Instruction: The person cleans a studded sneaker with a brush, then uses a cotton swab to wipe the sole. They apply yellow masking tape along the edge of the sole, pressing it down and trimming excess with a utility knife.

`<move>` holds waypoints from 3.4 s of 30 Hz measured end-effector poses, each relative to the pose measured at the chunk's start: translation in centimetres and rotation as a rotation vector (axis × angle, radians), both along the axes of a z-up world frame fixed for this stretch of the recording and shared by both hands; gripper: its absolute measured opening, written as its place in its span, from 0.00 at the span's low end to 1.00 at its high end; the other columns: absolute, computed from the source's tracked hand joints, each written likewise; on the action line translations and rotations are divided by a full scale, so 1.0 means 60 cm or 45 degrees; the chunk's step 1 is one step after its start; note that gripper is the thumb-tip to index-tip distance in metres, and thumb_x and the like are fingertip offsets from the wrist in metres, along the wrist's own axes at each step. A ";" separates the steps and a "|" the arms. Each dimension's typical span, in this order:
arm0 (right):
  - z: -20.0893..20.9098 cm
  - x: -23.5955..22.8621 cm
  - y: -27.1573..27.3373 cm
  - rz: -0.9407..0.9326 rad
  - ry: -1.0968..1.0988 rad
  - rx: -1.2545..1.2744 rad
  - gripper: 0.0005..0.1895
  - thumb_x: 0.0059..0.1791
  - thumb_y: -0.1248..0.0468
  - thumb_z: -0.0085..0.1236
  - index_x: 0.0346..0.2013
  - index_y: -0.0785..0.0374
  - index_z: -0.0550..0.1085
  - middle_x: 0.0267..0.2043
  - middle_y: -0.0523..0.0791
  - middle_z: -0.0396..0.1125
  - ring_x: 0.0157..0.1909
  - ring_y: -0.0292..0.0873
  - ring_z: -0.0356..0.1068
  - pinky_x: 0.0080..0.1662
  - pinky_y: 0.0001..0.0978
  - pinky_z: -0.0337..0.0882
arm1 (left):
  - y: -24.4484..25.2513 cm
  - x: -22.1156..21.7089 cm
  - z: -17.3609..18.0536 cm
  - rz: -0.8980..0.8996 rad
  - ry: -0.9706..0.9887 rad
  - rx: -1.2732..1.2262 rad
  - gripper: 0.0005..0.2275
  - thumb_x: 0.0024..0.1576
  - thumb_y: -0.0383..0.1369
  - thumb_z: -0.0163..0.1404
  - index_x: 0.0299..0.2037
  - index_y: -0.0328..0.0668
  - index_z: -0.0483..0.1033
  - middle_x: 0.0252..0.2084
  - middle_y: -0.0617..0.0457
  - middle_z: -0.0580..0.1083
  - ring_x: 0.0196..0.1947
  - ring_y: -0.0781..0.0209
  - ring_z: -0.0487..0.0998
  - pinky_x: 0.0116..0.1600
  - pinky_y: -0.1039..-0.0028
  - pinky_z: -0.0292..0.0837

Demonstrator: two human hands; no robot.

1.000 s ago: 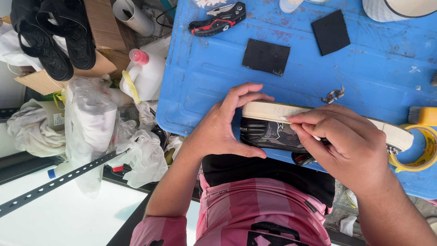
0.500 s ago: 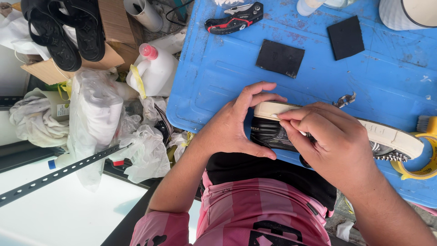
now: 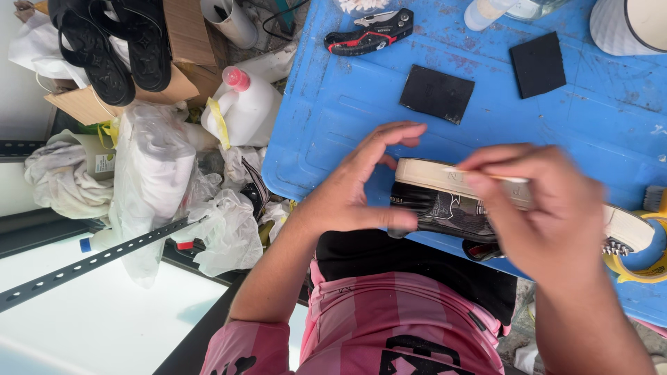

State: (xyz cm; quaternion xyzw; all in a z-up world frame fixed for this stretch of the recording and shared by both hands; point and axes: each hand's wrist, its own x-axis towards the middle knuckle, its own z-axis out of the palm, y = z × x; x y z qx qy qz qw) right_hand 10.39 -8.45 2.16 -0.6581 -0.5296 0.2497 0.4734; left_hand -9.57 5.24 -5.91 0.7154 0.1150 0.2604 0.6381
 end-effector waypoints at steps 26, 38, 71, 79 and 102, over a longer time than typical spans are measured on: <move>0.054 0.067 -0.124 -0.155 -0.654 0.019 0.16 0.44 0.80 0.68 0.25 0.70 0.65 0.40 0.57 0.74 0.42 0.49 0.77 0.40 0.32 0.74 | -0.050 0.067 0.067 0.112 0.301 0.553 0.39 0.44 0.51 0.69 0.63 0.40 0.70 0.62 0.44 0.73 0.67 0.42 0.71 0.71 0.54 0.62; 0.040 0.049 -0.078 -0.044 -0.613 0.185 0.16 0.40 0.80 0.68 0.22 0.70 0.66 0.35 0.55 0.75 0.38 0.51 0.77 0.39 0.39 0.74 | -0.053 0.070 0.051 0.128 0.231 0.553 0.37 0.42 0.47 0.72 0.60 0.39 0.72 0.59 0.45 0.76 0.62 0.43 0.76 0.69 0.57 0.68; 0.012 -0.011 -0.004 0.192 -0.550 0.117 0.09 0.45 0.76 0.66 0.33 0.69 0.73 0.40 0.49 0.76 0.40 0.49 0.75 0.42 0.38 0.73 | 0.013 0.021 -0.012 -0.255 0.010 0.045 0.55 0.44 0.43 0.76 0.76 0.45 0.46 0.68 0.46 0.73 0.70 0.56 0.74 0.78 0.65 0.62; 0.029 -0.015 0.006 0.220 -0.720 0.093 0.10 0.44 0.77 0.66 0.33 0.69 0.71 0.37 0.49 0.73 0.40 0.52 0.75 0.42 0.42 0.74 | 0.016 0.022 -0.021 -0.262 -0.040 0.069 0.54 0.44 0.41 0.76 0.76 0.44 0.46 0.68 0.46 0.72 0.71 0.54 0.73 0.79 0.64 0.61; 0.032 -0.011 -0.002 0.189 -0.645 0.024 0.14 0.44 0.76 0.68 0.29 0.69 0.67 0.36 0.50 0.73 0.38 0.49 0.76 0.41 0.37 0.74 | 0.015 0.023 -0.016 -0.267 -0.003 0.029 0.54 0.44 0.43 0.76 0.75 0.45 0.46 0.67 0.45 0.73 0.69 0.53 0.75 0.76 0.65 0.65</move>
